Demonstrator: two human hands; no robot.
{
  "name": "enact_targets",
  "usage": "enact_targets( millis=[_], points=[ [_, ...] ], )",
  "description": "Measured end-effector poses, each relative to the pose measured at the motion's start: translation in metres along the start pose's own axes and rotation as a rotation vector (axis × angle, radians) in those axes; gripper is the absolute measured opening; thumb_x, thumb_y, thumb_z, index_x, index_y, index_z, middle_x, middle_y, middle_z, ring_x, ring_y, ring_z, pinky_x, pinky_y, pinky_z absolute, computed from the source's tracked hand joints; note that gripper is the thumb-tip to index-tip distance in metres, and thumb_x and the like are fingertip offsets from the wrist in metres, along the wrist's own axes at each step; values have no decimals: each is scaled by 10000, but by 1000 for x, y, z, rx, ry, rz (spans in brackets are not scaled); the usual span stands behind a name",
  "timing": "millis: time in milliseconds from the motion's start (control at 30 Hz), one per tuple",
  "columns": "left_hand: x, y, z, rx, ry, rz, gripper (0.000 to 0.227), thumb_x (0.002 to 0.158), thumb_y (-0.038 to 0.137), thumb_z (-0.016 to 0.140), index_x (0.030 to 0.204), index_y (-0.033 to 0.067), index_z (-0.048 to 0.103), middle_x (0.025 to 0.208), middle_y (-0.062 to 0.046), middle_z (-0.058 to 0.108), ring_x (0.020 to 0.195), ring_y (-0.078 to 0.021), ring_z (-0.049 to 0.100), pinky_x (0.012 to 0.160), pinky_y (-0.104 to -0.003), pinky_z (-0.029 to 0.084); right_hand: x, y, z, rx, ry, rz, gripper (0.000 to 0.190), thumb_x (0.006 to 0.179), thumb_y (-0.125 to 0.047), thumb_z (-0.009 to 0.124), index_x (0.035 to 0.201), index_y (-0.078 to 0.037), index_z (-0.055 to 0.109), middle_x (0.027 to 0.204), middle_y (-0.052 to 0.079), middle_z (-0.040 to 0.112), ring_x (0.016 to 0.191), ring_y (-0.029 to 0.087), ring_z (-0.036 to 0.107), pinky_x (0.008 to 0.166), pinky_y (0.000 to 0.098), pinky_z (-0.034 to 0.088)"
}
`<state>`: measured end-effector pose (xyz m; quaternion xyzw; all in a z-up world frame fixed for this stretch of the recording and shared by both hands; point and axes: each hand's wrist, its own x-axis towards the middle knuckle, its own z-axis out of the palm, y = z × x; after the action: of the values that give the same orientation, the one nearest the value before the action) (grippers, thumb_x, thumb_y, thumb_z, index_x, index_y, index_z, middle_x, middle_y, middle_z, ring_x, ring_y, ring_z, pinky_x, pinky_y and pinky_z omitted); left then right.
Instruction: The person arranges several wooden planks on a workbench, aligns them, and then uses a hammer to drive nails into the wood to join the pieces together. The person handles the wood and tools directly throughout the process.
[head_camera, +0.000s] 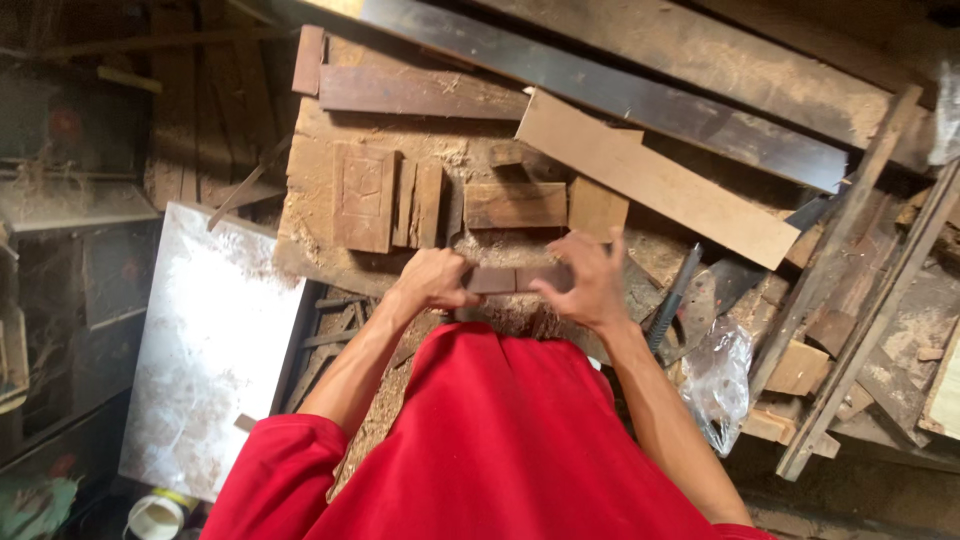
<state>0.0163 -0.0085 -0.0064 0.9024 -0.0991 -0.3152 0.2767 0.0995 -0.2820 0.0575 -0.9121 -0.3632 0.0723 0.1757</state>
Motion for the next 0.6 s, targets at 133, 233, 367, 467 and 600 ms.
enact_targets(
  millis=[133,233,367,467,600],
  points=[
    [-2,4,-10,2,-146,-39,670,739,750,710,838,87,707,631,-106,661,576,-257,637,551,-443,509,23,-14,3,189,-547,112,827,616,-604,861,1255,-131,635,1132,106,738,1108,314,646,1018,580,394],
    [-2,10,-17,-126,-87,-39,645,695,704,754,901,93,734,704,-135,718,658,-291,703,655,-436,555,28,-19,8,104,-680,146,727,595,-506,830,1195,-134,657,1101,125,740,1002,339,703,877,495,545],
    [-6,12,-27,-173,-161,-92,661,701,692,742,1013,110,754,784,-138,751,740,-293,739,727,-443,576,27,-20,23,40,-686,146,599,650,-465,774,1115,-100,679,1017,142,764,921,345,731,823,476,580],
    [-3,19,-29,-64,-139,-87,727,706,713,743,1145,134,711,886,-118,759,858,-277,726,781,-434,571,27,-9,34,89,-809,222,636,628,-509,752,1126,-119,693,984,138,766,897,326,750,837,454,590],
    [4,26,-19,53,-2,-25,824,663,684,807,1272,152,649,1101,-90,726,1078,-260,658,916,-445,525,23,7,45,178,-753,237,797,559,-493,776,1267,-138,688,1006,167,754,917,335,736,863,458,577]
  ],
)
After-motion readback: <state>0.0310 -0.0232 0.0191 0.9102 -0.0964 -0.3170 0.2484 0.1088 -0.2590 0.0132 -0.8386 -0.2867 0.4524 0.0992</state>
